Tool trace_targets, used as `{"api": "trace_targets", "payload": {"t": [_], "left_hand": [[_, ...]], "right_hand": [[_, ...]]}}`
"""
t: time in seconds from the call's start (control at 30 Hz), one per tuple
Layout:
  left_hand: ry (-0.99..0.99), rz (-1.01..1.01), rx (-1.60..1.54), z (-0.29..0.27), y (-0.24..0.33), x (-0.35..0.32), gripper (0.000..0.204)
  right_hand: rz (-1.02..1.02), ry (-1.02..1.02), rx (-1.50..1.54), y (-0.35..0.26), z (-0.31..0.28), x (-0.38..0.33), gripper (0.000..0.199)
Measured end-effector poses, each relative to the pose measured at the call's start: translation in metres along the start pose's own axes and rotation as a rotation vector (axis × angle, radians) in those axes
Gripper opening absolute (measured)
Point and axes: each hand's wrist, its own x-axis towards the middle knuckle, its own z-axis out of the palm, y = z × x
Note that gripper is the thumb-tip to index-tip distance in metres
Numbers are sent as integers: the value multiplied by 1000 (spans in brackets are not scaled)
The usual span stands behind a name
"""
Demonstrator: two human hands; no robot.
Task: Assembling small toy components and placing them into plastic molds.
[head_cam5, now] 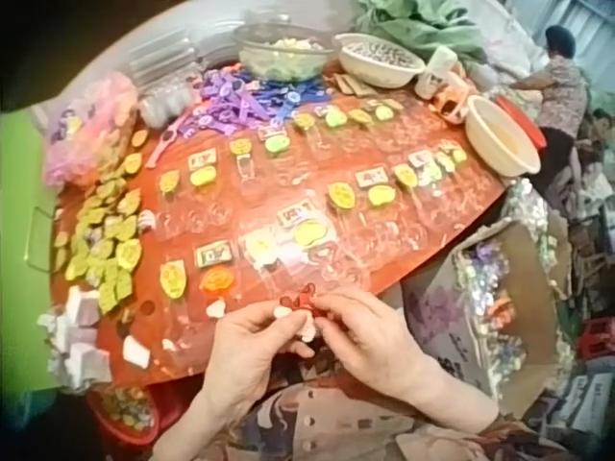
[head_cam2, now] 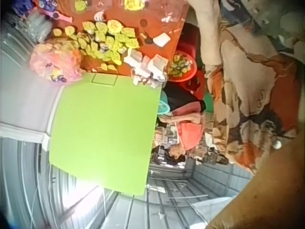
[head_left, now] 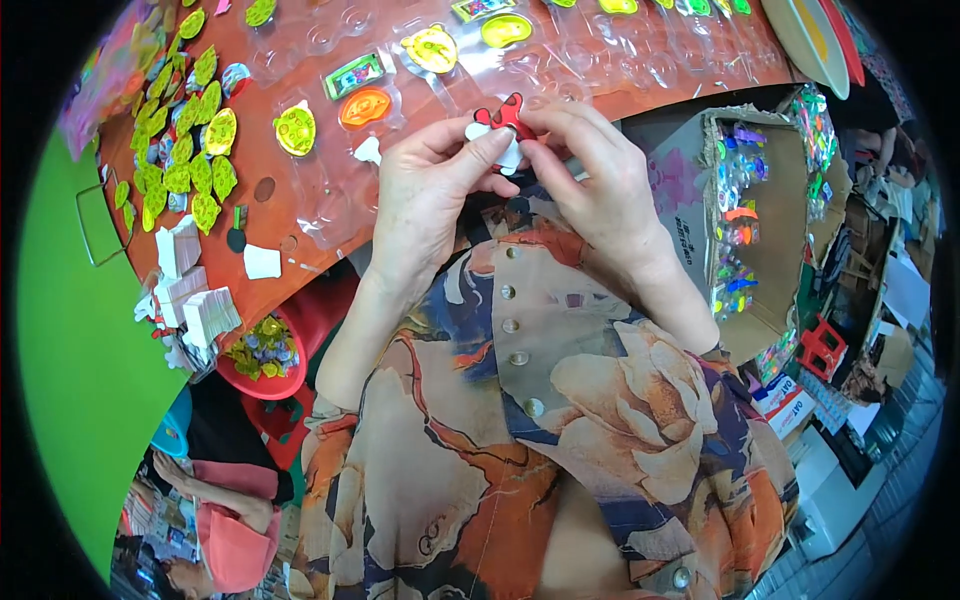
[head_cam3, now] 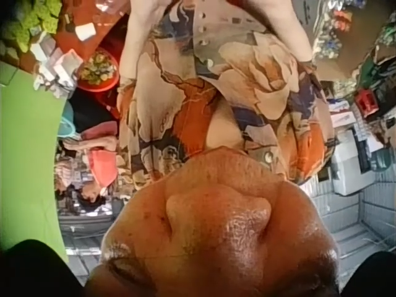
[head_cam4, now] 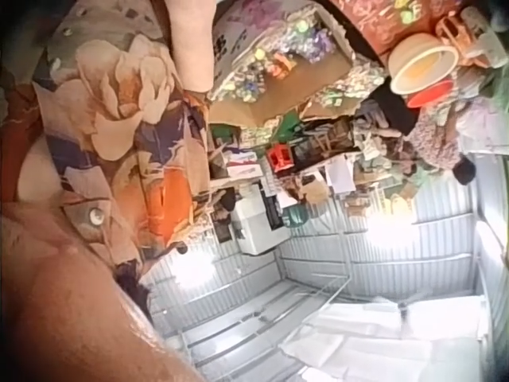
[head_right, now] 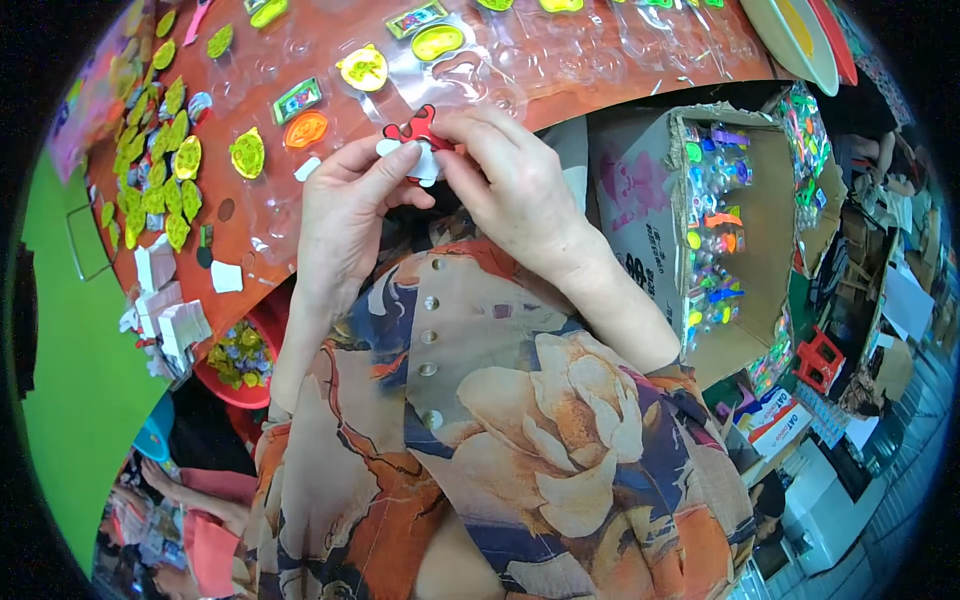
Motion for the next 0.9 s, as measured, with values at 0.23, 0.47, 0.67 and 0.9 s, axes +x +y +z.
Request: {"api": "trace_targets", "payload": {"t": [0.23, 0.47, 0.67, 0.9], "left_hand": [[-11, -29, 19, 2, 5, 1, 21], [46, -29, 38, -8, 9, 0, 22], [142, -43, -88, -16, 8, 3, 21], [117, -61, -141, -18, 8, 6, 24]], "right_hand": [[201, 108, -118, 20, -22, 11, 18], [163, 76, -245, 41, -9, 34, 18], [197, -12, -497, 36, 3, 42, 16], [242, -156, -624, 28, -1, 43, 24]]}}
